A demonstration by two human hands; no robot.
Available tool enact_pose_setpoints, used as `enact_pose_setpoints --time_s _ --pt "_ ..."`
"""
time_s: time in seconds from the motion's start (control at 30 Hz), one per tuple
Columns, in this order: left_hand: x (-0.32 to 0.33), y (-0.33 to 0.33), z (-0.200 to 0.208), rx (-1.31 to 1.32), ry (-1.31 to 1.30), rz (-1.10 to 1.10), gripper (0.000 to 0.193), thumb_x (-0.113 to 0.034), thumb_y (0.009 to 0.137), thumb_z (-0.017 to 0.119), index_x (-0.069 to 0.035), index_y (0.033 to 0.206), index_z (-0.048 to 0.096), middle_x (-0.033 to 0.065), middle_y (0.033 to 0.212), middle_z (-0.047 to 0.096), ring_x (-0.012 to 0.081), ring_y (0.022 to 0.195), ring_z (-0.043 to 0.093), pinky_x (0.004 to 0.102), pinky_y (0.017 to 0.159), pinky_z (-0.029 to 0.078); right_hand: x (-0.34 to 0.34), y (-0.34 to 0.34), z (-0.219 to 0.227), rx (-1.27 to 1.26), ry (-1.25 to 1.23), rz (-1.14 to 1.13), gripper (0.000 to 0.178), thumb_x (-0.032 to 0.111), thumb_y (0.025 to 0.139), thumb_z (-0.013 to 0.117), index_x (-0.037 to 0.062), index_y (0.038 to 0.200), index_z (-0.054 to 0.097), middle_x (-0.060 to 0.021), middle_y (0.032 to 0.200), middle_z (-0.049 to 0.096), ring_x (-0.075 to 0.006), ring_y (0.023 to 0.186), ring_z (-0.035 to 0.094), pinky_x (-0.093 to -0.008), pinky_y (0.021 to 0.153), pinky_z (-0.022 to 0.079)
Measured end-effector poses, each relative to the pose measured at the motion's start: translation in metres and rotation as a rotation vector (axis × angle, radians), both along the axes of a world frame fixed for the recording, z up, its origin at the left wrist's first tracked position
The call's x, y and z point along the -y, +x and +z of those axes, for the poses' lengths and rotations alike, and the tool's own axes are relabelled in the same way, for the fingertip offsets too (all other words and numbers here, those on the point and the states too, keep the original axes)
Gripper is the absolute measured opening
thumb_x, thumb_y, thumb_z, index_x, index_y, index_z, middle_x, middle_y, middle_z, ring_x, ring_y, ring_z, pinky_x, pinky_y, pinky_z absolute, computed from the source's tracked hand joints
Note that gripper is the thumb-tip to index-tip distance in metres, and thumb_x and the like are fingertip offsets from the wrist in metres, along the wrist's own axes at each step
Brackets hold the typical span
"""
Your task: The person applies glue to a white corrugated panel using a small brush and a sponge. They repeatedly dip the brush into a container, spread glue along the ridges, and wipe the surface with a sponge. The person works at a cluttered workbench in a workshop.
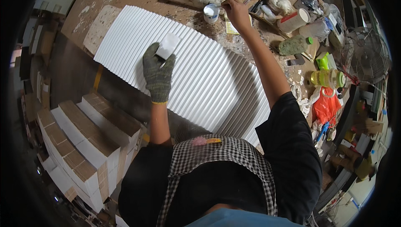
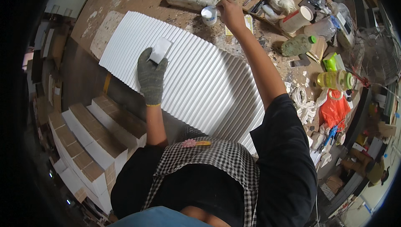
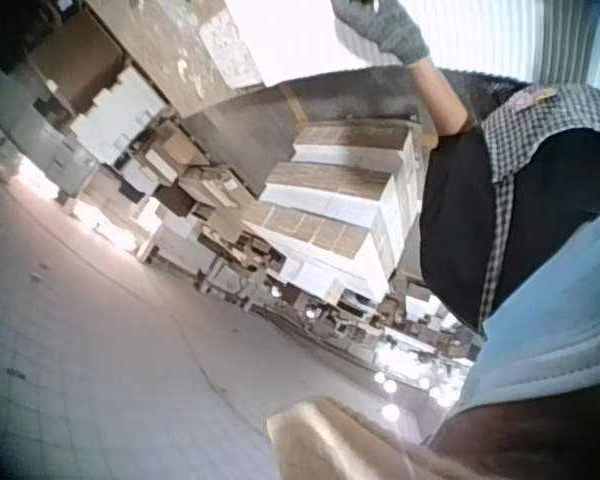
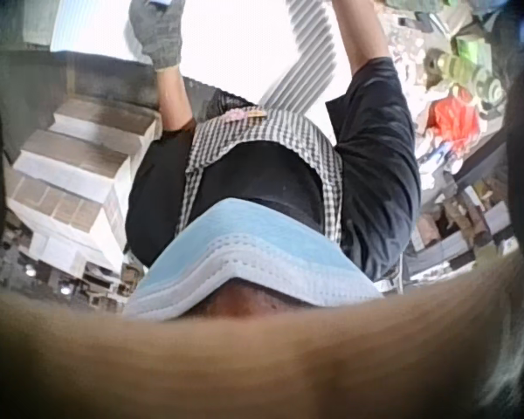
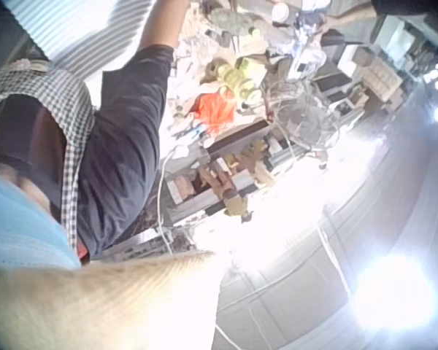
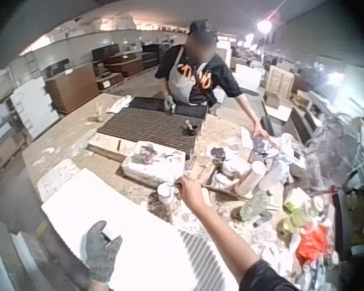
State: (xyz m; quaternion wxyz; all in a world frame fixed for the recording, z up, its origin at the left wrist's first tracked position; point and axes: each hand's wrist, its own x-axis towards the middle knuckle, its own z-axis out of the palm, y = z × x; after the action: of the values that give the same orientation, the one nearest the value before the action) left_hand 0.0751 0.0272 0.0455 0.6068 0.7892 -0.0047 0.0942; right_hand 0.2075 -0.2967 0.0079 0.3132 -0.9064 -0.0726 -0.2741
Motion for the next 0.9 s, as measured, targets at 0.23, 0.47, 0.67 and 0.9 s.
enact_pose_setpoints --time_s 0.23,0.47,0.67,0.9 --pt "0.009 0.041 0.003 0.058 0.138 0.009 0.059 0.000 0.077 0.083 -0.001 0.131 0.057 0.0143 0.124 0.059 0.0258 0.108 0.063 0.0380 0.097 0.055 -0.003 0.007 -0.041 -0.077 0.035 0.079 0.006 0.008 0.083 0.069 0.0040 0.086 0.073 -0.0177 0.089 0.071 -0.0387 0.083 0.068 -0.0467 0.074 0.055" --pt "0.047 0.089 -0.011 0.377 0.392 0.010 0.045 -0.007 0.079 0.076 -0.007 0.123 0.064 0.0178 0.115 0.064 0.0360 0.112 0.060 0.0444 0.099 0.049 0.002 0.003 -0.054 -0.186 0.236 -0.121 0.018 0.016 0.089 0.075 -0.0013 0.092 0.073 -0.0182 0.082 0.074 -0.0311 0.075 0.073 -0.0385 0.071 0.055" --pt "0.070 0.117 -0.019 0.416 0.418 0.012 0.032 -0.005 0.083 0.064 -0.005 0.115 0.062 0.0222 0.111 0.062 0.0422 0.107 0.059 0.0514 0.094 0.048 0.006 0.009 -0.066 -0.299 0.492 -0.070 0.013 0.008 0.090 0.072 -0.0043 0.094 0.071 -0.0132 0.085 0.076 -0.0181 0.072 0.074 -0.0322 0.069 0.057" --pt "0.073 0.138 -0.041 0.340 0.522 0.027 0.041 -0.015 0.083 0.075 -0.006 0.120 0.062 0.0191 0.114 0.064 0.0400 0.112 0.058 0.0481 0.099 0.048 0.025 -0.010 -0.058 -0.468 1.402 -0.046 0.009 0.001 0.091 0.072 -0.0067 0.096 0.071 -0.0107 0.083 0.072 -0.0164 0.072 0.070 -0.0271 0.069 0.061"
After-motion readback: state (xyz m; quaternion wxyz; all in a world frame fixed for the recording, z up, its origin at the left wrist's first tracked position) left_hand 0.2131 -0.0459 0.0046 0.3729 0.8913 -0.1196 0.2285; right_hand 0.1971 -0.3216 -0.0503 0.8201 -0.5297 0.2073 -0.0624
